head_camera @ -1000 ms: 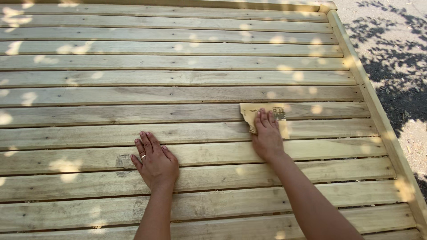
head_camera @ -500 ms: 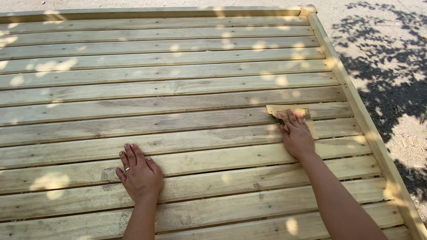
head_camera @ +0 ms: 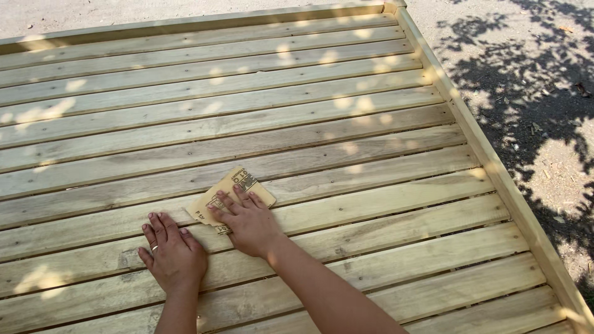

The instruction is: The person sands a wooden slatted surface using a sanding sheet. They move the sandpaper back and forth along the planks and edges, occasionally adjusting grip and position to cover different areas.

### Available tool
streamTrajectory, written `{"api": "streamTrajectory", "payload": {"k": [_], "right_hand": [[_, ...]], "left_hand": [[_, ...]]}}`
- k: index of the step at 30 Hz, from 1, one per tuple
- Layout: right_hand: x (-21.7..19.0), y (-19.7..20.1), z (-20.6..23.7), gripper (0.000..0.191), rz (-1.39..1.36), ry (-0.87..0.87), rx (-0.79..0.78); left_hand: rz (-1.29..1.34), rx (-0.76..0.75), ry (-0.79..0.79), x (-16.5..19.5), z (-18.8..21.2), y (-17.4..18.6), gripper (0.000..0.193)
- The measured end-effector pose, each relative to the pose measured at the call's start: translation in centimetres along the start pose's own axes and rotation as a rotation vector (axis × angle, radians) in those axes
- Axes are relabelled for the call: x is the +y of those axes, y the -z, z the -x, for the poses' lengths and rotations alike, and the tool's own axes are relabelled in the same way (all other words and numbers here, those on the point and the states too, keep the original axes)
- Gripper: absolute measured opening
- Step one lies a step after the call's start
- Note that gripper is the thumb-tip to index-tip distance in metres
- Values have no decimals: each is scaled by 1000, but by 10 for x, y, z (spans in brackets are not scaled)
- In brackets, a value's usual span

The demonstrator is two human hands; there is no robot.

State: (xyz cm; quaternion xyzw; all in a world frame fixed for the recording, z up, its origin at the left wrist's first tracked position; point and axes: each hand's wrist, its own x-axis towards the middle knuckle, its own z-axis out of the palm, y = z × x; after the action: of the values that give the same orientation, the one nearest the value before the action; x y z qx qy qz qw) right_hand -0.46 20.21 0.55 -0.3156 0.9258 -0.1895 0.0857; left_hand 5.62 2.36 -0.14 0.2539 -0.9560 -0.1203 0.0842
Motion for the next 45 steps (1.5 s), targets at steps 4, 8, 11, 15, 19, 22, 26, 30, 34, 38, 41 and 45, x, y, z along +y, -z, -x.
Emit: {"api": "streamTrajectory", "payload": {"k": [4, 8, 11, 15, 19, 22, 26, 30, 34, 38, 41, 45], "right_hand": [[162, 73, 115, 51, 143, -297, 202], [295, 148, 224, 54, 221, -692, 311], [283, 138, 211, 66, 263, -869, 348], [156, 43, 118, 73, 11, -424, 184], [130, 32, 109, 68, 40, -58, 77], [229, 96, 160, 50, 153, -273, 243], [347, 152, 211, 57, 221, -745, 309], [321, 112, 148, 58, 184, -671, 442], [240, 68, 56, 56, 81, -321, 222], [293, 116, 89, 51, 151, -241, 265], [381, 173, 143, 56, 155, -642, 219], [363, 139, 102, 75, 191, -821, 266]], "left_hand": [[34, 43, -27, -5, -3, -9, 66], [15, 115, -79, -11, 0, -14, 65], [68, 172, -117, 11, 9, -19, 64], [286, 123, -173, 93, 20, -37, 60], [475, 99, -272, 169, 24, -51, 59], [343, 2, -312, 193, 21, -51, 61], [71, -17, -283, 211, 22, -55, 66], [-20, -20, -256, 220, 24, -63, 67], [-6, -33, -270, 218, 21, -61, 66], [-36, -64, -261, 217, 23, -58, 68], [-64, -47, -261, 220, 25, -58, 67], [-106, -52, -243, 223, 25, -60, 69]]}}
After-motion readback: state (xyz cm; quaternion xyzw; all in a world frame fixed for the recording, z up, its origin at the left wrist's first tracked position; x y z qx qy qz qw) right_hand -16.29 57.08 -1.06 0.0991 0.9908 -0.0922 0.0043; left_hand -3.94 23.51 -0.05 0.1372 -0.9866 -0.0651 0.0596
